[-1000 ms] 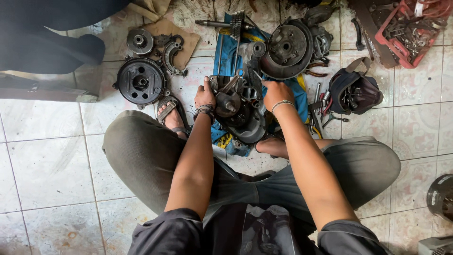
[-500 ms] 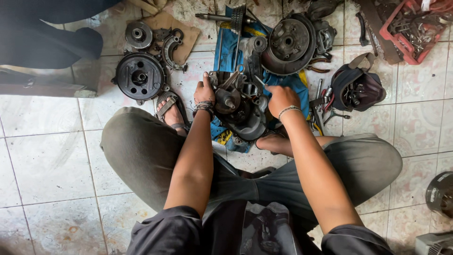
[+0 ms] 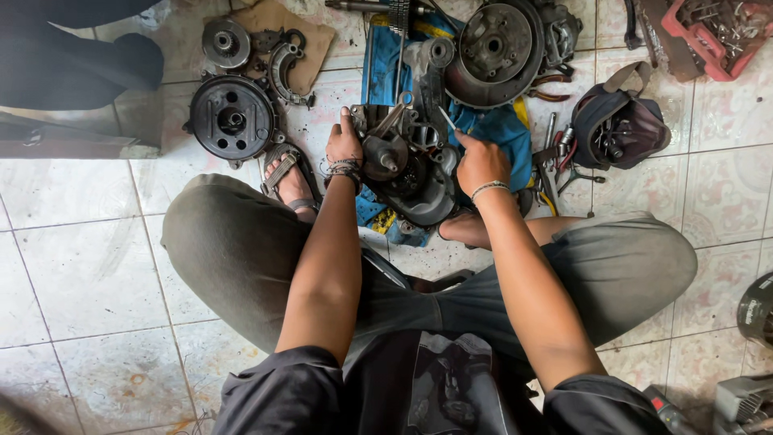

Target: The person sits on the floor and uses a screwdriver to work on a disassembled engine block placed on a blue cloth. They manipulate internal components and adjust parts within the engine casing while surrounded by various mechanical parts and tools.

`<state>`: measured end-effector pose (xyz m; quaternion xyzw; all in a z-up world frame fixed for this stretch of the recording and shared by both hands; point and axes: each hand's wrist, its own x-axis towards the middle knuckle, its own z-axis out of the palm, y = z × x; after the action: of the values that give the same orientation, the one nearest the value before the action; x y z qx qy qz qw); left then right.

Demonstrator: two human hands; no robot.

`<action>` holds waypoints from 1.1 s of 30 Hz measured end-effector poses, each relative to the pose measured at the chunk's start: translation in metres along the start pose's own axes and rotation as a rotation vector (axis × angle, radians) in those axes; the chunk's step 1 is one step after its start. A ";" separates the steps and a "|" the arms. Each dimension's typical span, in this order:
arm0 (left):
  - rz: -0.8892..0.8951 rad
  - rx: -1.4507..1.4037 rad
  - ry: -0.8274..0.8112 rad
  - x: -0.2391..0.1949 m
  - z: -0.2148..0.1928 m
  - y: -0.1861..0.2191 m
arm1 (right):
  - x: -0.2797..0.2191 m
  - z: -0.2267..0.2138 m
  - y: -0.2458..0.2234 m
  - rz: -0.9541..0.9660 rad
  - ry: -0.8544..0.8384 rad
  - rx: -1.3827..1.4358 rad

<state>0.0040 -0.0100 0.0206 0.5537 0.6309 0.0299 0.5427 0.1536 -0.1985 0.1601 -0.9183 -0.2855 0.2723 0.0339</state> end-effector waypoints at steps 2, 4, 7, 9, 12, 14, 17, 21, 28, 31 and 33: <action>-0.001 -0.006 0.003 0.004 0.002 -0.003 | 0.006 0.006 0.007 -0.005 0.003 0.004; -0.002 -0.013 0.008 0.008 0.004 -0.006 | 0.009 0.009 0.009 -0.013 0.005 0.008; -0.009 -0.011 0.011 0.009 0.004 -0.007 | 0.009 0.006 0.002 0.015 0.001 -0.009; -0.012 0.011 -0.002 0.004 0.002 -0.002 | 0.009 0.000 -0.006 -0.003 0.025 -0.003; -0.020 -0.005 -0.015 0.019 0.006 -0.011 | 0.010 -0.009 -0.004 -0.019 -0.007 -0.019; -0.024 0.004 -0.012 0.017 0.007 -0.009 | 0.005 -0.008 -0.002 -0.004 -0.014 -0.029; -0.031 0.010 -0.008 0.012 0.004 -0.010 | 0.011 -0.006 -0.006 0.002 -0.018 -0.026; -0.018 0.030 -0.010 0.019 0.008 -0.012 | 0.028 -0.010 0.000 -0.032 -0.056 -0.063; -0.017 0.009 -0.009 0.016 0.005 -0.009 | 0.015 -0.020 -0.016 0.006 -0.062 -0.060; -0.020 0.025 -0.003 0.018 0.006 -0.011 | 0.016 -0.021 -0.015 -0.007 -0.046 -0.048; -0.028 -0.003 0.004 0.010 0.005 -0.004 | 0.013 -0.018 -0.007 -0.001 -0.070 -0.060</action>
<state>0.0064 -0.0068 0.0091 0.5439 0.6396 0.0242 0.5427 0.1682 -0.1839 0.1710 -0.9086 -0.2951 0.2956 -0.0035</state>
